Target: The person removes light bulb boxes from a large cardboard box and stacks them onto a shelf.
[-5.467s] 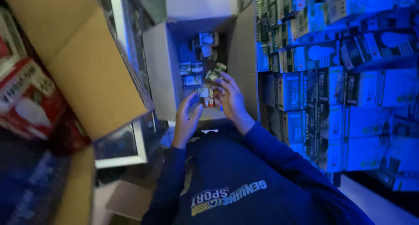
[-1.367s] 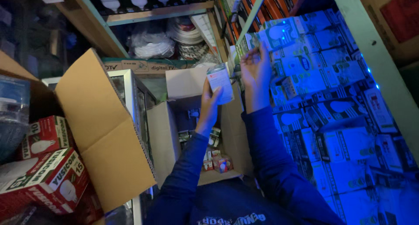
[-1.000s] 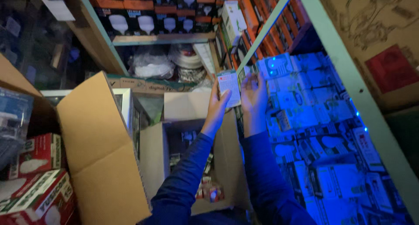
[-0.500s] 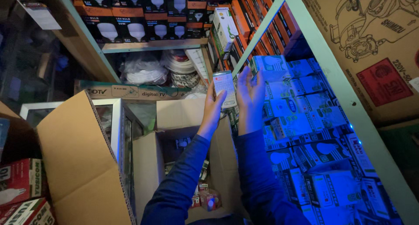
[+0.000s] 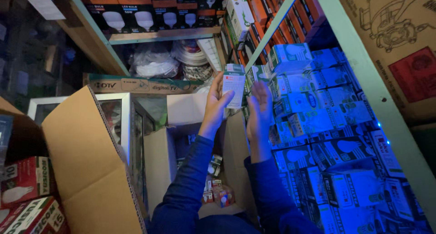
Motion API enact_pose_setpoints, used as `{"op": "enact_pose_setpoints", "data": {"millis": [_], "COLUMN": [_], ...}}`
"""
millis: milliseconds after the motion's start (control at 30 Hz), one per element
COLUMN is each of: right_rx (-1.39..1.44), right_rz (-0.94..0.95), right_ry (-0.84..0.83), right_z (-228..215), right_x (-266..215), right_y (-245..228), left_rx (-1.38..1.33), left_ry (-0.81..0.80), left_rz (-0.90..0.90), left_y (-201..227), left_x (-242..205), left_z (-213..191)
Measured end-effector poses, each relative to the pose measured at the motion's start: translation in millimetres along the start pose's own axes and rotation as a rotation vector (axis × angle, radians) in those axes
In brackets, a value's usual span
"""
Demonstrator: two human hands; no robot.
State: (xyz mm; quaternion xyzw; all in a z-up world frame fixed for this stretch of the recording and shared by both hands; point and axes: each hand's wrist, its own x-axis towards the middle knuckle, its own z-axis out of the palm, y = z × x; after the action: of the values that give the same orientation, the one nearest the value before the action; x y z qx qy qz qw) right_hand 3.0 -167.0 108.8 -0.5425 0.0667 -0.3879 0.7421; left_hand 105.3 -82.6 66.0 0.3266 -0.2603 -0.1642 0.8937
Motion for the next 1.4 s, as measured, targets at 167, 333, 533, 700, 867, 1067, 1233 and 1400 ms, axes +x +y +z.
{"op": "enact_pose_setpoints", "data": {"millis": [167,333,533,700,867,1067,1233,1400], "right_rx": [-0.160,0.090,0.510,0.583,0.771,0.658,0.506,0.500], "right_rz": [0.149,0.167,0.195,0.223,0.271,0.346,0.287,0.278], "right_ry": [-0.277,-0.292,-0.382,-0.443,-0.558,-0.526,-0.505,-0.465], "right_z": [-18,-37,-17,-4,4,-21,-26,-11], "right_x": [-16,-30,-55,-87,-116,-140,-148,-150], "right_y": [12,19,-18,-39,-48,-58,-51,-68], "left_rx": [0.265,0.809,0.760,0.813,1.127,1.407,1.383,1.408], "left_ry": [-0.158,-0.213,-0.088,-0.099,-0.112,-0.146,-0.159,-0.192], "left_rz": [0.088,0.205,0.257,0.227,0.503,0.817,0.863,0.839], "left_y": [31,70,101,121,143,176,173,178], "left_x": [-19,-51,-100,-143,-177,-201,-205,-209], "left_z": [8,26,55,60,64,45,46,56]}}
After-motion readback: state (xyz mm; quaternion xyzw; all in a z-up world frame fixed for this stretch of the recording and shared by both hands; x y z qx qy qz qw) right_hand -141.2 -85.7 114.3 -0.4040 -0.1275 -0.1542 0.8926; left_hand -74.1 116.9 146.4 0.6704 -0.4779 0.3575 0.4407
